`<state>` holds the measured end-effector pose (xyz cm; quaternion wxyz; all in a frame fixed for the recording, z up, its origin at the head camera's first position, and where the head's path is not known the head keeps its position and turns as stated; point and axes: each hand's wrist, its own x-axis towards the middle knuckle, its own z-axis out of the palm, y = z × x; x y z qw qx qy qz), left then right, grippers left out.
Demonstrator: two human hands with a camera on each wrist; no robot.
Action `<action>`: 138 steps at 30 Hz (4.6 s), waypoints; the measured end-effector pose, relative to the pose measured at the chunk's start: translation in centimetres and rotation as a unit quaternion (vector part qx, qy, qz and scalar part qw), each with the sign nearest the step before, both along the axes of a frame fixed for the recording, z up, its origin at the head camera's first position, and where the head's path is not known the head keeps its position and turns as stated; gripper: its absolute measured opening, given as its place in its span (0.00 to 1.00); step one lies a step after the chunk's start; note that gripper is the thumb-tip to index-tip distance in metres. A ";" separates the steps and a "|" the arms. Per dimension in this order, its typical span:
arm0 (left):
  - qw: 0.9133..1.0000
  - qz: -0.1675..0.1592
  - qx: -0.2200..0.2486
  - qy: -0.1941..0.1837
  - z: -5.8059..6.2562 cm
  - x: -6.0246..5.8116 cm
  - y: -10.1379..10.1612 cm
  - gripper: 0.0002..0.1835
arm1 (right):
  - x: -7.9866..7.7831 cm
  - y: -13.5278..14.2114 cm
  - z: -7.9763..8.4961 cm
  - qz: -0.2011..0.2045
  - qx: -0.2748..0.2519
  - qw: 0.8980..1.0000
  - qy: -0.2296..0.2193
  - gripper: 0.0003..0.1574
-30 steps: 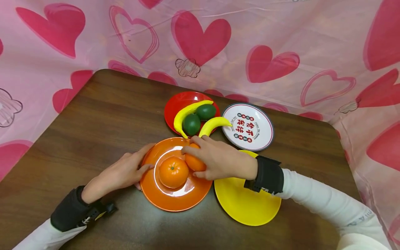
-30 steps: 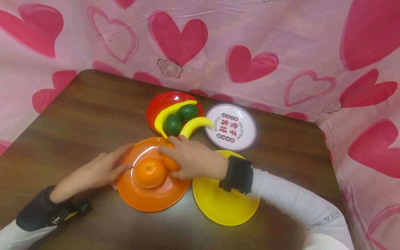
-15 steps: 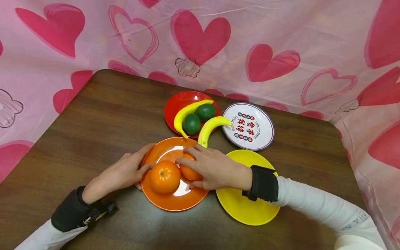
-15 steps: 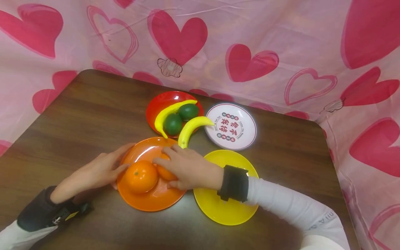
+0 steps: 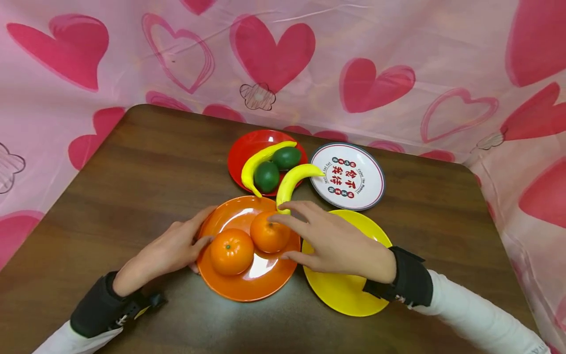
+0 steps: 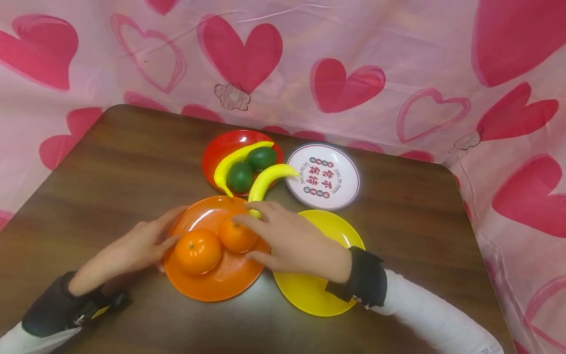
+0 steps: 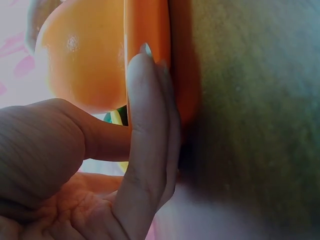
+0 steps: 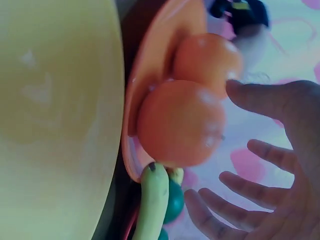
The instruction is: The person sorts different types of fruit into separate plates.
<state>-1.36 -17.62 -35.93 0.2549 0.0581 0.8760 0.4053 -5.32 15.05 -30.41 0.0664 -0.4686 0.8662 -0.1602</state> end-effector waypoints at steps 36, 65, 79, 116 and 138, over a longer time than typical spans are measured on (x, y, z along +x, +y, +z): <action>0.974 -0.100 -0.191 0.071 3.3 -4.3 0.8 0.34 | 4.4 14.4 -6.0 -0.451 0.024 0.882 -0.133 0.45; 0.912 -0.192 -0.255 0.257 4.1 -13.7 16.7 0.39 | 4.9 14.7 -7.7 -0.460 0.052 0.869 -0.174 0.36; 0.918 -0.221 -0.264 0.195 2.4 -14.8 17.7 0.40 | 4.7 14.7 -7.6 -0.460 0.062 0.866 -0.185 0.39; 0.868 -0.426 -0.164 0.195 5.1 -5.4 26.5 0.35 | 4.7 15.3 -7.7 -0.437 0.048 0.880 -0.181 0.26; 0.806 -0.397 -0.355 0.258 2.1 -7.9 27.6 0.26 | 4.8 15.3 -7.7 -0.448 0.055 0.874 -0.179 0.35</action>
